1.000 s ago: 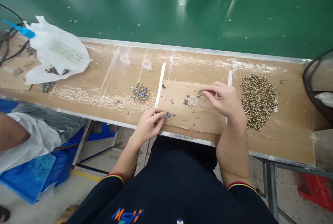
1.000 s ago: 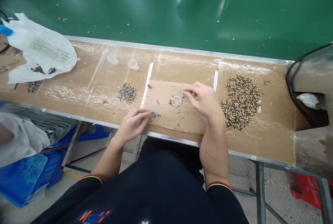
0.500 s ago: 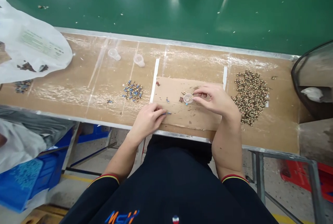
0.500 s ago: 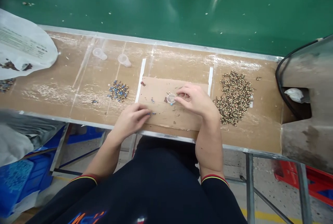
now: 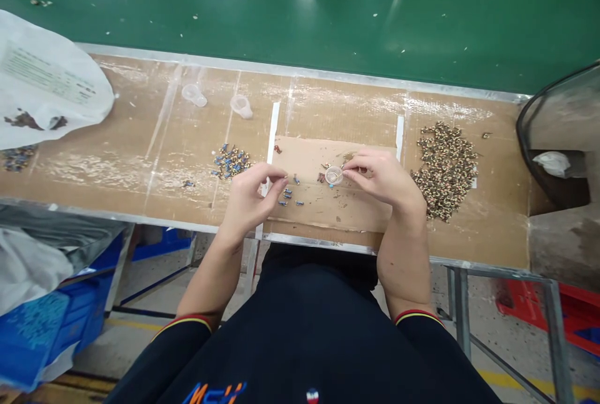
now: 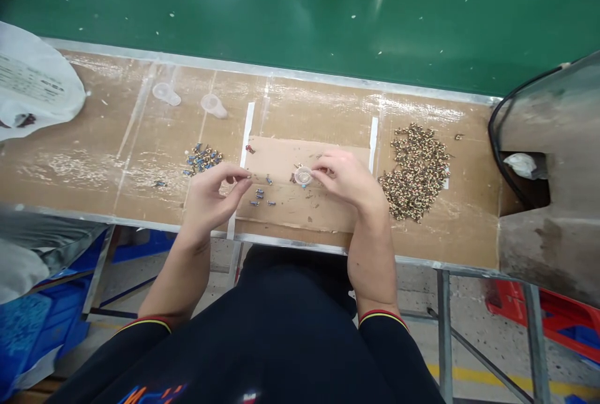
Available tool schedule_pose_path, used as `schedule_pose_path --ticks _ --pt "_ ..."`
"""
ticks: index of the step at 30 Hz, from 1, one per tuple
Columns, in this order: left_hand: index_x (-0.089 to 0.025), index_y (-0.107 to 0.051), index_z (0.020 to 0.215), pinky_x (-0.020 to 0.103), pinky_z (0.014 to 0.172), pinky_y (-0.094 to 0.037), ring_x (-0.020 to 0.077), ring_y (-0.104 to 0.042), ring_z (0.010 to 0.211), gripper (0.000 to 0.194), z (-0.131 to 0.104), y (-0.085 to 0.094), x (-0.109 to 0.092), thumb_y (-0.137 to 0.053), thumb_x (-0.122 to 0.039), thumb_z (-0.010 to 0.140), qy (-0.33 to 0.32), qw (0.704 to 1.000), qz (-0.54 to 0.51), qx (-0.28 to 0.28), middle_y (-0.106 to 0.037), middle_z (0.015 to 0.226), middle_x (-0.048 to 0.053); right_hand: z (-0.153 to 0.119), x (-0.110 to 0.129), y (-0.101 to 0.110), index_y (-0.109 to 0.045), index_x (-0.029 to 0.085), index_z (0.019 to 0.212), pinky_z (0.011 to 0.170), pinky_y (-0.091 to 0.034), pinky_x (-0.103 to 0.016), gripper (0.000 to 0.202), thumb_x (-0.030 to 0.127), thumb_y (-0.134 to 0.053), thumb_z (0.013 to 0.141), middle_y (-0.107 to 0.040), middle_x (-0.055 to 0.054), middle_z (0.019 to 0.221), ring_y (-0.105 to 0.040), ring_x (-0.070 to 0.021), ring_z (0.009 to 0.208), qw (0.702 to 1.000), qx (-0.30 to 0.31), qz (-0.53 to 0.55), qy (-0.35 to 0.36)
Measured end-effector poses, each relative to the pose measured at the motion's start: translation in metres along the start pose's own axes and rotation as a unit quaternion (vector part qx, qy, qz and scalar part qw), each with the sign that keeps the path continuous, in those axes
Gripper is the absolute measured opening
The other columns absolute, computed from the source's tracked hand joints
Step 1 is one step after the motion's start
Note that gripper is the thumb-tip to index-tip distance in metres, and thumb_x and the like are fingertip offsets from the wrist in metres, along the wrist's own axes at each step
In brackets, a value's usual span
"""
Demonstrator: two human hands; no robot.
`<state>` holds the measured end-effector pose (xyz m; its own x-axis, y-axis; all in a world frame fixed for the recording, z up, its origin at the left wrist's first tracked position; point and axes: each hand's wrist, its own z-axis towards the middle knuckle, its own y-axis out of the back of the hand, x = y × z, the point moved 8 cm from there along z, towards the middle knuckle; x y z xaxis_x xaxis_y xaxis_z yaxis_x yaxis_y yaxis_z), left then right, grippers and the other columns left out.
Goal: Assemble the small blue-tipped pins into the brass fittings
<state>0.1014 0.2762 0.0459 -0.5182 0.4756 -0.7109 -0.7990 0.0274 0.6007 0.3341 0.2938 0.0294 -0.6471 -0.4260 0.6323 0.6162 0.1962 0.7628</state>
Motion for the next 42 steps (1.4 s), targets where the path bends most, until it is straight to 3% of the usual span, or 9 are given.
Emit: schedule_pose_path --ticks 4,10,14,18,24,29,35,42 --pt "-0.019 -0.067 0.086 0.026 0.067 -0.053 0.0109 -0.064 0.068 0.007 0.032 -0.010 -0.010 -0.070 -0.024 0.091 0.009 0.988 -0.152 -0.040 -0.070 0.076 -0.001 0.002 0.004 -0.002 -0.074 0.021 0.082 0.070 -0.048 -0.031 0.014 0.023 -0.064 0.092 -0.073 -0.004 0.080 -0.064 -0.0180 0.074 1.000 0.000 -0.011 0.007" --pt "-0.020 -0.070 0.100 0.028 0.076 -0.062 0.0145 -0.075 0.081 0.020 0.061 -0.043 -0.002 -0.078 -0.034 0.088 0.049 0.948 -0.314 -0.007 -0.074 0.085 0.002 0.002 0.003 -0.002 -0.074 0.020 0.086 0.072 -0.049 -0.032 0.013 0.027 -0.066 0.094 -0.076 -0.006 0.086 -0.067 -0.0194 0.078 1.000 0.002 -0.015 -0.013" --pt "-0.019 -0.076 0.095 0.030 0.076 -0.063 0.0154 -0.076 0.080 0.028 0.058 -0.061 0.017 -0.084 -0.043 0.083 0.073 0.916 -0.394 0.013 -0.078 0.085 0.004 0.001 0.003 -0.005 -0.073 0.020 0.081 0.070 -0.048 -0.031 0.016 0.024 -0.065 0.095 -0.074 -0.005 0.081 -0.066 -0.0190 0.076 1.000 0.013 -0.018 -0.005" --pt "-0.020 -0.079 0.086 0.028 0.078 -0.061 0.0138 -0.074 0.082 0.027 0.055 -0.069 0.026 -0.088 -0.045 0.079 0.078 0.896 -0.437 0.002 -0.078 0.087 0.005 0.001 0.007 -0.004 -0.073 0.020 0.082 0.069 -0.048 -0.031 0.017 0.025 -0.064 0.096 -0.072 -0.004 0.079 -0.065 -0.0186 0.073 1.000 0.014 -0.010 -0.005" --pt "-0.018 -0.078 0.085 0.025 0.073 -0.060 0.0115 -0.072 0.075 0.030 0.053 -0.075 0.029 -0.090 -0.044 0.077 0.115 0.878 -0.465 0.002 -0.076 0.081 0.003 -0.002 0.008 0.003 -0.074 0.021 0.088 0.067 -0.048 -0.032 0.013 0.031 -0.068 0.095 -0.073 -0.005 0.082 -0.066 -0.0197 0.073 0.999 -0.004 -0.029 -0.017" --pt "-0.017 -0.074 0.083 0.023 0.069 -0.059 0.0100 -0.071 0.071 0.035 0.050 -0.081 0.035 -0.093 -0.044 0.072 0.165 0.847 -0.505 0.005 -0.077 0.081 0.002 0.001 0.012 -0.004 -0.072 0.022 0.084 0.067 -0.049 -0.031 0.016 0.026 -0.064 0.097 -0.070 -0.004 0.079 -0.065 -0.0187 0.073 1.000 0.005 -0.011 0.012" --pt "-0.016 -0.072 0.076 0.022 0.065 -0.058 0.0100 -0.070 0.069 0.041 0.048 -0.086 0.037 -0.098 -0.045 0.063 0.186 0.815 -0.548 0.017 -0.075 0.079 0.001 0.007 0.023 -0.014 -0.074 0.023 0.087 0.069 -0.051 -0.033 0.018 0.031 -0.064 0.099 -0.072 -0.004 0.080 -0.065 -0.0186 0.075 0.998 -0.001 0.012 0.059" --pt "-0.019 -0.074 0.081 0.019 0.063 -0.055 0.0061 -0.065 0.061 0.036 0.050 -0.085 0.031 -0.098 -0.041 0.066 0.182 0.792 -0.582 0.029 -0.070 0.070 -0.003 0.007 0.021 -0.017 -0.072 0.021 0.079 0.065 -0.045 -0.032 0.029 0.034 -0.060 0.101 -0.068 -0.005 0.074 -0.061 -0.0178 0.069 0.992 -0.054 -0.091 0.061"
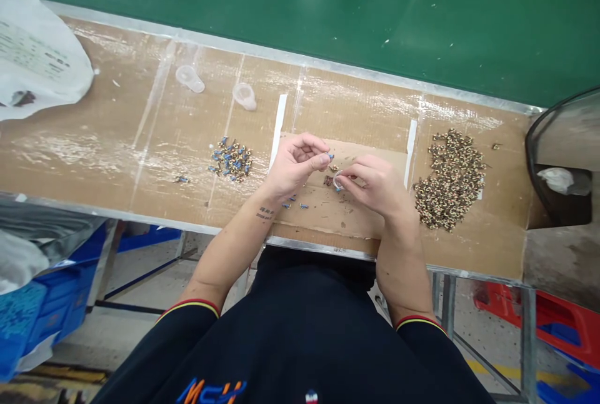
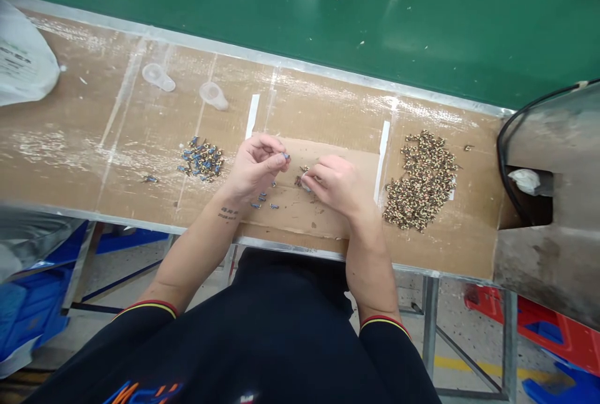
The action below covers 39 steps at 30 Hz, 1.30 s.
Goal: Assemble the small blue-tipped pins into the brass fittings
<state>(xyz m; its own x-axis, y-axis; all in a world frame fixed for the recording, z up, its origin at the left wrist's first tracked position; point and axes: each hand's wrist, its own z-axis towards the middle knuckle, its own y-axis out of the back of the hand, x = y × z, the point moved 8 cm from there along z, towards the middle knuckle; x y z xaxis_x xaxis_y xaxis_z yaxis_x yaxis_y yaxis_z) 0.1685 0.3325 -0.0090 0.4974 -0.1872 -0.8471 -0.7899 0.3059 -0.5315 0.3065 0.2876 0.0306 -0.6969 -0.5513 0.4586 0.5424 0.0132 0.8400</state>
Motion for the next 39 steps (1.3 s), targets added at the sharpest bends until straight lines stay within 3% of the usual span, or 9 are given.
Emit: schedule_pose_path --ticks 8,11,14,17,20,22,27,33,39 --pt "-0.020 -0.075 0.084 0.021 0.065 -0.057 0.0087 -0.069 0.066 0.038 0.000 0.003 0.002 -0.098 -0.044 0.065 0.028 0.999 -0.010 -0.011 -0.074 0.073 -0.002 0.000 0.004 0.004 -0.073 0.021 0.078 0.064 -0.045 -0.030 0.023 0.028 -0.064 0.098 -0.068 -0.003 0.073 -0.062 -0.0160 0.069 1.000 0.007 0.013 0.009" --pt "-0.019 -0.076 0.085 0.020 0.066 -0.058 0.0084 -0.070 0.066 0.035 0.000 0.000 0.002 -0.097 -0.041 0.067 0.030 0.999 -0.013 0.002 -0.075 0.073 -0.001 -0.001 0.007 0.016 -0.072 0.022 0.077 0.061 -0.046 -0.029 0.020 0.025 -0.067 0.096 -0.069 -0.001 0.072 -0.062 -0.0147 0.066 0.998 -0.030 0.045 0.023" --pt "-0.019 -0.077 0.085 0.020 0.066 -0.059 0.0097 -0.072 0.068 0.035 -0.001 -0.001 0.005 -0.097 -0.042 0.067 0.035 0.999 -0.004 0.008 -0.076 0.073 -0.001 -0.007 0.007 0.046 -0.071 0.022 0.077 0.056 -0.045 -0.028 0.015 0.021 -0.072 0.092 -0.071 0.001 0.071 -0.063 -0.0132 0.063 0.983 -0.166 0.071 0.025" --pt "-0.018 -0.078 0.086 0.022 0.066 -0.060 0.0117 -0.074 0.070 0.035 -0.003 -0.002 0.007 -0.096 -0.043 0.069 0.040 0.999 0.019 0.013 -0.077 0.075 0.001 -0.021 0.006 0.077 -0.069 0.024 0.076 0.050 -0.039 -0.028 0.016 0.019 -0.076 0.089 -0.066 0.004 0.065 -0.056 -0.0111 0.055 0.935 -0.344 0.081 0.021" --pt "-0.017 -0.079 0.088 0.024 0.066 -0.061 0.0129 -0.074 0.068 0.034 -0.006 -0.006 0.010 -0.093 -0.043 0.072 0.048 0.997 0.047 0.028 -0.077 0.075 0.003 -0.030 0.008 0.087 -0.067 0.025 0.076 0.049 -0.036 -0.031 0.018 0.026 -0.075 0.092 -0.060 0.006 0.061 -0.049 -0.0110 0.050 0.897 -0.428 0.106 0.023" --pt "-0.016 -0.078 0.088 0.025 0.065 -0.061 0.0133 -0.073 0.067 0.034 -0.007 -0.009 0.011 -0.092 -0.043 0.074 0.052 0.996 0.064 0.041 -0.077 0.075 0.004 -0.030 0.011 0.083 -0.065 0.026 0.074 0.049 -0.037 -0.032 0.022 0.033 -0.072 0.094 -0.058 0.005 0.060 -0.049 -0.0120 0.051 0.896 -0.430 0.107 0.011" --pt "-0.015 -0.077 0.087 0.026 0.065 -0.062 0.0140 -0.073 0.067 0.032 -0.010 -0.015 0.013 -0.090 -0.042 0.076 0.062 0.993 0.086 0.062 -0.077 0.074 0.004 -0.024 0.010 0.065 -0.066 0.027 0.072 0.052 -0.042 -0.035 0.036 0.054 -0.062 0.097 -0.056 0.001 0.058 -0.049 -0.0150 0.053 0.925 -0.365 0.073 -0.072" --pt "-0.016 -0.076 0.087 0.026 0.066 -0.063 0.0147 -0.074 0.067 0.029 -0.010 -0.014 0.016 -0.091 -0.039 0.076 0.073 0.992 0.079 0.060 -0.077 0.074 0.005 -0.022 0.010 0.062 -0.067 0.027 0.071 0.051 -0.041 -0.034 0.038 0.053 -0.060 0.097 -0.057 0.001 0.058 -0.048 -0.0141 0.051 0.933 -0.346 0.060 -0.077" --pt "-0.016 -0.078 0.086 0.025 0.064 -0.062 0.0143 -0.074 0.066 0.030 -0.010 -0.015 0.016 -0.091 -0.040 0.074 0.079 0.993 0.061 0.061 -0.077 0.073 0.004 -0.020 0.014 0.065 -0.068 0.026 0.070 0.048 -0.038 -0.032 0.031 0.044 -0.067 0.095 -0.059 0.002 0.057 -0.048 -0.0126 0.049 0.928 -0.358 0.096 -0.035"
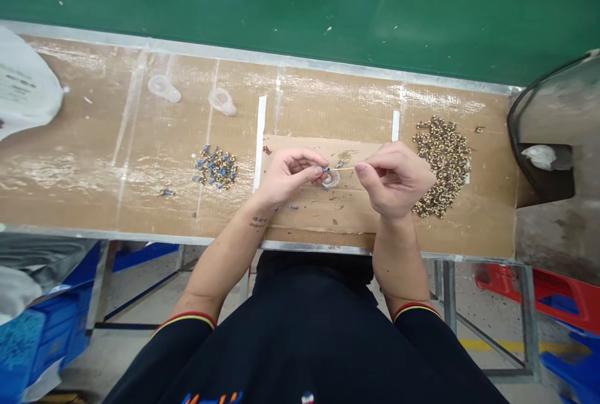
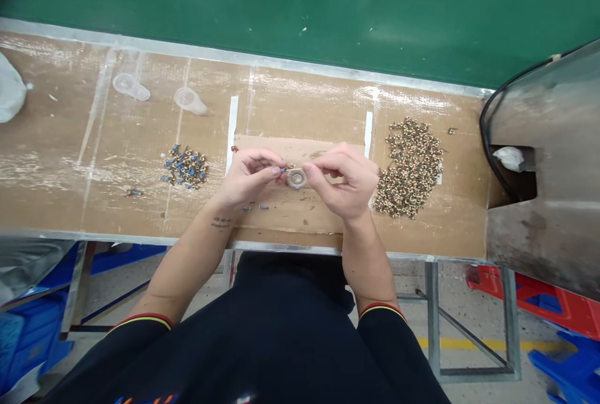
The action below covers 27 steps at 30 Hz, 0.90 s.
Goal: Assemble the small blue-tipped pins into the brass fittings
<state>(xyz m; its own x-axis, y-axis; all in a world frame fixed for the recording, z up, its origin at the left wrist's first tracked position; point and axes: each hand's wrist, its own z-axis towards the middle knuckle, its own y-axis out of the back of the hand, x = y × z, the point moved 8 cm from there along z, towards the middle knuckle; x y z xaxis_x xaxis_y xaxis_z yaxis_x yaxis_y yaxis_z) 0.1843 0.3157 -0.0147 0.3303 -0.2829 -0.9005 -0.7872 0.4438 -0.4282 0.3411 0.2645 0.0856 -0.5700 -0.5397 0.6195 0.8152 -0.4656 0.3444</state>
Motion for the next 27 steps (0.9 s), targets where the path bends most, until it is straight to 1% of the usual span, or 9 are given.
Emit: schedule_pose_path --ticks 2,7,12,14,20,23,25,26,27 --pt "-0.016 -0.078 0.085 0.024 0.064 -0.062 0.0136 -0.074 0.066 0.030 0.000 0.000 -0.001 -0.092 -0.040 0.074 -0.002 1.000 -0.006 0.001 -0.077 0.073 0.004 0.000 0.000 0.000 -0.068 0.026 0.071 0.047 -0.037 -0.031 0.030 0.044 -0.067 0.095 -0.059 0.002 0.057 -0.048 -0.0123 0.049 1.000 0.003 0.001 0.001" --pt "-0.016 -0.077 0.085 0.025 0.065 -0.063 0.0144 -0.074 0.066 0.030 0.000 -0.001 0.000 -0.092 -0.040 0.073 0.005 1.000 0.000 -0.001 -0.077 0.074 0.005 -0.002 -0.006 -0.004 -0.067 0.026 0.069 0.047 -0.038 -0.033 0.039 0.053 -0.061 0.097 -0.057 0.001 0.055 -0.047 -0.0130 0.048 0.998 0.027 -0.045 -0.025" --pt "-0.016 -0.078 0.085 0.024 0.065 -0.064 0.0144 -0.075 0.067 0.030 0.000 -0.001 0.000 -0.092 -0.040 0.074 0.001 1.000 -0.002 0.002 -0.078 0.075 0.005 -0.003 -0.004 -0.002 -0.069 0.027 0.071 0.050 -0.039 -0.033 0.029 0.045 -0.069 0.094 -0.059 0.002 0.058 -0.047 -0.0126 0.050 1.000 0.005 0.011 -0.021" --pt "-0.016 -0.077 0.085 0.024 0.065 -0.064 0.0145 -0.075 0.067 0.031 0.000 -0.001 0.000 -0.092 -0.041 0.074 0.003 1.000 0.000 0.000 -0.077 0.075 0.005 -0.004 -0.005 -0.003 -0.070 0.027 0.072 0.051 -0.040 -0.033 0.028 0.045 -0.069 0.094 -0.060 0.002 0.059 -0.047 -0.0129 0.050 1.000 0.005 0.010 -0.028" --pt "-0.016 -0.077 0.084 0.024 0.065 -0.063 0.0138 -0.074 0.066 0.031 0.000 -0.002 -0.001 -0.092 -0.041 0.074 0.009 1.000 -0.004 0.003 -0.077 0.074 0.004 -0.003 -0.007 -0.006 -0.069 0.026 0.068 0.048 -0.040 -0.033 0.038 0.053 -0.066 0.094 -0.059 0.001 0.055 -0.047 -0.0131 0.048 0.999 0.019 -0.017 -0.048" --pt "-0.017 -0.077 0.083 0.023 0.065 -0.062 0.0126 -0.073 0.066 0.030 0.000 -0.002 -0.001 -0.093 -0.040 0.072 0.014 1.000 -0.021 0.004 -0.076 0.073 0.003 0.002 -0.008 0.005 -0.066 0.026 0.066 0.047 -0.039 -0.033 0.039 0.055 -0.067 0.094 -0.057 0.002 0.053 -0.048 -0.0131 0.047 0.999 -0.003 -0.001 -0.037" --pt "-0.017 -0.077 0.082 0.023 0.063 -0.061 0.0122 -0.071 0.065 0.031 -0.001 -0.002 -0.002 -0.094 -0.040 0.071 0.014 0.999 -0.036 0.001 -0.075 0.071 0.003 0.005 -0.008 0.017 -0.066 0.027 0.067 0.047 -0.039 -0.033 0.035 0.050 -0.071 0.093 -0.059 0.003 0.053 -0.050 -0.0131 0.047 0.999 -0.025 0.019 -0.017" --pt "-0.017 -0.076 0.081 0.023 0.062 -0.060 0.0122 -0.071 0.063 0.032 -0.001 -0.002 -0.003 -0.095 -0.040 0.070 0.013 0.999 -0.042 0.000 -0.074 0.069 0.003 0.007 -0.008 0.020 -0.067 0.027 0.068 0.046 -0.039 -0.032 0.031 0.046 -0.073 0.092 -0.061 0.003 0.054 -0.051 -0.0130 0.048 0.999 -0.021 0.030 -0.007" --pt "-0.017 -0.076 0.081 0.023 0.060 -0.060 0.0121 -0.070 0.062 0.033 -0.001 -0.001 -0.004 -0.095 -0.041 0.069 0.012 0.999 -0.048 0.000 -0.073 0.068 0.002 0.008 -0.009 0.020 -0.068 0.027 0.070 0.047 -0.040 -0.031 0.027 0.041 -0.075 0.092 -0.064 0.003 0.057 -0.053 -0.0128 0.049 0.999 0.002 0.039 -0.002"
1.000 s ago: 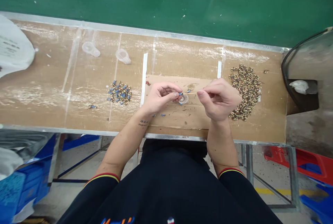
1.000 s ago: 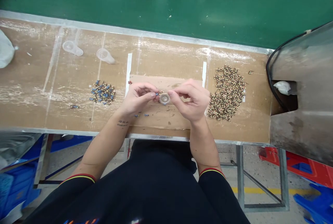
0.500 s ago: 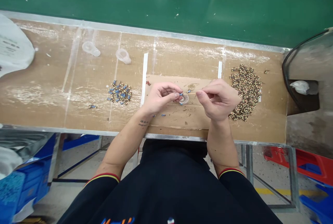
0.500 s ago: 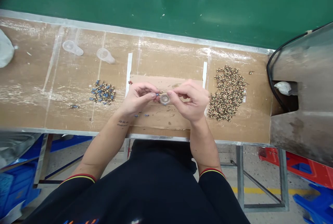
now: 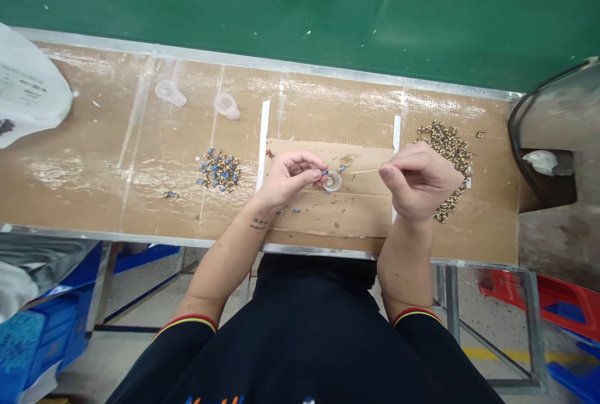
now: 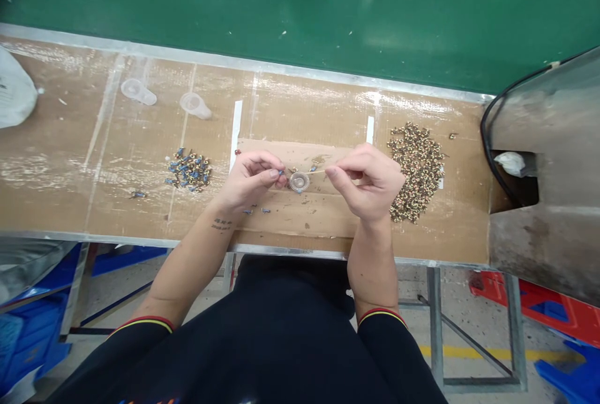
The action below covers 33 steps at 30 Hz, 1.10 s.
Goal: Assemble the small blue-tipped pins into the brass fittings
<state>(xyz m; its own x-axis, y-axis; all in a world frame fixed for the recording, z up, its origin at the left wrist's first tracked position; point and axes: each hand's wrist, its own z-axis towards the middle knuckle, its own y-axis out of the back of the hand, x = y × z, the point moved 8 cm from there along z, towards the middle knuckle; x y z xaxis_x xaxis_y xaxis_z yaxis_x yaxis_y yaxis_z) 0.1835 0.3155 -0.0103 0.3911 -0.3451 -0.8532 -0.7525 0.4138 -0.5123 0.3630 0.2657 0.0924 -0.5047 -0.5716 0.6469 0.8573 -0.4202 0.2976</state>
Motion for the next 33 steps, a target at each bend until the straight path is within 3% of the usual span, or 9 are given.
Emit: schedule_pose_path --ticks 6,10,12,15,17,18,20,23,33 --pt "-0.019 -0.071 0.082 0.025 0.060 -0.057 0.0116 -0.065 0.060 0.032 -0.001 0.002 -0.005 -0.093 -0.040 0.072 -0.004 1.000 -0.019 0.016 -0.069 0.067 0.000 -0.019 -0.019 -0.051 -0.078 0.024 0.088 0.063 -0.051 -0.030 0.013 0.028 -0.069 0.097 -0.076 -0.002 0.080 -0.067 -0.0151 0.069 0.948 0.313 -0.046 -0.045" --pt "-0.020 -0.068 0.078 0.024 0.060 -0.056 0.0118 -0.065 0.063 0.031 0.000 0.008 -0.010 -0.094 -0.035 0.071 -0.030 0.999 -0.027 -0.001 -0.068 0.068 -0.001 -0.029 -0.022 -0.065 -0.079 0.023 0.097 0.068 -0.051 -0.029 0.013 0.028 -0.067 0.097 -0.074 -0.002 0.082 -0.065 -0.0147 0.074 0.911 0.405 -0.042 -0.055" --pt "-0.020 -0.068 0.078 0.022 0.060 -0.056 0.0109 -0.066 0.064 0.030 0.001 0.011 -0.011 -0.094 -0.032 0.069 -0.037 0.999 -0.034 -0.015 -0.069 0.070 0.000 -0.020 -0.029 -0.047 -0.079 0.024 0.099 0.068 -0.051 -0.029 0.014 0.033 -0.070 0.096 -0.074 -0.002 0.084 -0.064 -0.0142 0.074 0.933 0.351 -0.043 -0.072" --pt "-0.020 -0.070 0.076 0.020 0.059 -0.055 0.0097 -0.065 0.063 0.030 0.004 0.015 -0.012 -0.096 -0.030 0.065 -0.048 0.997 -0.037 -0.045 -0.069 0.068 -0.001 -0.003 -0.057 0.023 -0.078 0.022 0.093 0.066 -0.049 -0.030 0.017 0.035 -0.067 0.094 -0.071 -0.002 0.082 -0.062 -0.0149 0.071 0.978 0.101 -0.135 -0.122" --pt "-0.020 -0.070 0.075 0.019 0.058 -0.055 0.0098 -0.065 0.061 0.030 0.004 0.017 -0.012 -0.096 -0.029 0.062 -0.053 0.996 -0.030 -0.062 -0.068 0.066 -0.002 -0.009 -0.078 0.078 -0.077 0.021 0.091 0.068 -0.050 -0.032 0.019 0.032 -0.062 0.094 -0.069 -0.003 0.082 -0.061 -0.0166 0.071 0.957 -0.070 -0.231 -0.163" --pt "-0.020 -0.071 0.075 0.019 0.058 -0.055 0.0098 -0.064 0.061 0.031 0.004 0.017 -0.011 -0.097 -0.028 0.060 -0.054 0.996 -0.027 -0.065 -0.069 0.066 -0.002 -0.015 -0.090 0.097 -0.077 0.020 0.092 0.071 -0.050 -0.034 0.019 0.030 -0.062 0.093 -0.069 -0.004 0.083 -0.060 -0.0174 0.071 0.936 -0.113 -0.274 -0.190" --pt "-0.020 -0.071 0.075 0.019 0.058 -0.055 0.0092 -0.065 0.060 0.032 0.004 0.017 -0.010 -0.097 -0.027 0.059 -0.053 0.996 -0.024 -0.065 -0.070 0.066 -0.001 -0.027 -0.118 0.114 -0.078 0.017 0.093 0.079 -0.052 -0.040 0.016 0.025 -0.066 0.085 -0.068 -0.007 0.087 -0.060 -0.0198 0.073 0.902 -0.101 -0.331 -0.259" --pt "-0.018 -0.072 0.077 0.017 0.060 -0.056 0.0082 -0.066 0.061 0.032 0.003 0.017 -0.007 -0.098 -0.029 0.061 -0.051 0.996 -0.035 -0.064 -0.071 0.067 0.000 -0.038 -0.147 0.108 -0.078 0.016 0.091 0.091 -0.051 -0.047 0.015 0.020 -0.068 0.082 -0.069 -0.011 0.091 -0.061 -0.0250 0.083 0.877 -0.013 -0.367 -0.310" --pt "-0.017 -0.074 0.077 0.019 0.056 -0.058 0.0113 -0.069 0.056 0.036 0.002 0.016 -0.009 -0.099 -0.037 0.061 -0.044 0.996 -0.041 -0.070 -0.073 0.063 0.001 -0.032 -0.158 0.071 -0.080 0.026 0.109 0.103 -0.041 -0.050 0.026 0.020 -0.060 0.092 -0.070 -0.011 0.118 -0.058 -0.0327 0.115 0.817 0.122 -0.424 -0.372"
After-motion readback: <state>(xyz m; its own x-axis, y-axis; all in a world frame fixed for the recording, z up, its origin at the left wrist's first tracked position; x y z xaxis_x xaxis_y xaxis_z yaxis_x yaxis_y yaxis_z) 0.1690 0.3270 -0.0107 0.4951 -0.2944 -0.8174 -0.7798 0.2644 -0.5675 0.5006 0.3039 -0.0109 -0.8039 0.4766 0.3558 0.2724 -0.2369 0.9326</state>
